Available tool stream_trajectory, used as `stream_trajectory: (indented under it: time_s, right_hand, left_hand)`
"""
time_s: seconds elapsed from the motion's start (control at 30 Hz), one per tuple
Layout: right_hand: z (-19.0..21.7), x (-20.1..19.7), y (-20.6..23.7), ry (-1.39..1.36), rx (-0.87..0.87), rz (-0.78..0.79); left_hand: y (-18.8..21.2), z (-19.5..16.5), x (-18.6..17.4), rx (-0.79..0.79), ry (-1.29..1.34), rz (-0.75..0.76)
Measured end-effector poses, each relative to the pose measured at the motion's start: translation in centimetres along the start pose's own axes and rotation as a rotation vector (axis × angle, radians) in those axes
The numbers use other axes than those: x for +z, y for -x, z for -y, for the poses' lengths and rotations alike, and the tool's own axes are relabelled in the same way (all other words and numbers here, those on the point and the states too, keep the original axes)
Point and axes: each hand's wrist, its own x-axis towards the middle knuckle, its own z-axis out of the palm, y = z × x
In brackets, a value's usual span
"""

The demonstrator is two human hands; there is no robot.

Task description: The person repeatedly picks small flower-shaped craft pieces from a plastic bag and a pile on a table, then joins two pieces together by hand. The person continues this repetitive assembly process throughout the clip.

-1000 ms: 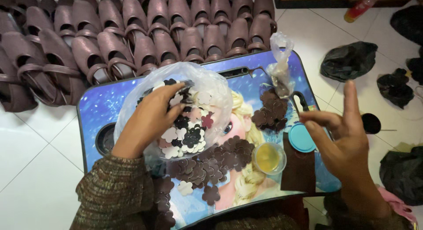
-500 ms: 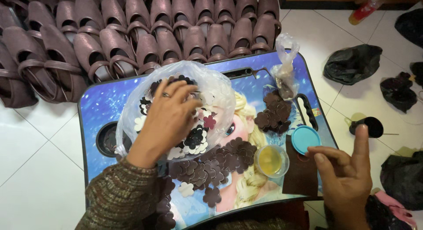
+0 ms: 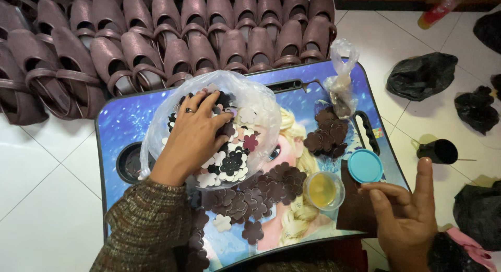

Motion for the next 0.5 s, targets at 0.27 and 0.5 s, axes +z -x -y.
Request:
stream_trajectory:
  time_s: [0.27,0.5]
  right_hand:
    - [-0.13,0.08,0.54,0.094,-0.068,0.049]
    - [-0.43,0.42,0.36,0.048,-0.105,0.079]
  left_hand:
    - [0.06,-0.01,-0.33,-0.121,0.179,-0.081]
    - [0.42,-0.40,-0.73,-0.302,0.460,-0.052]
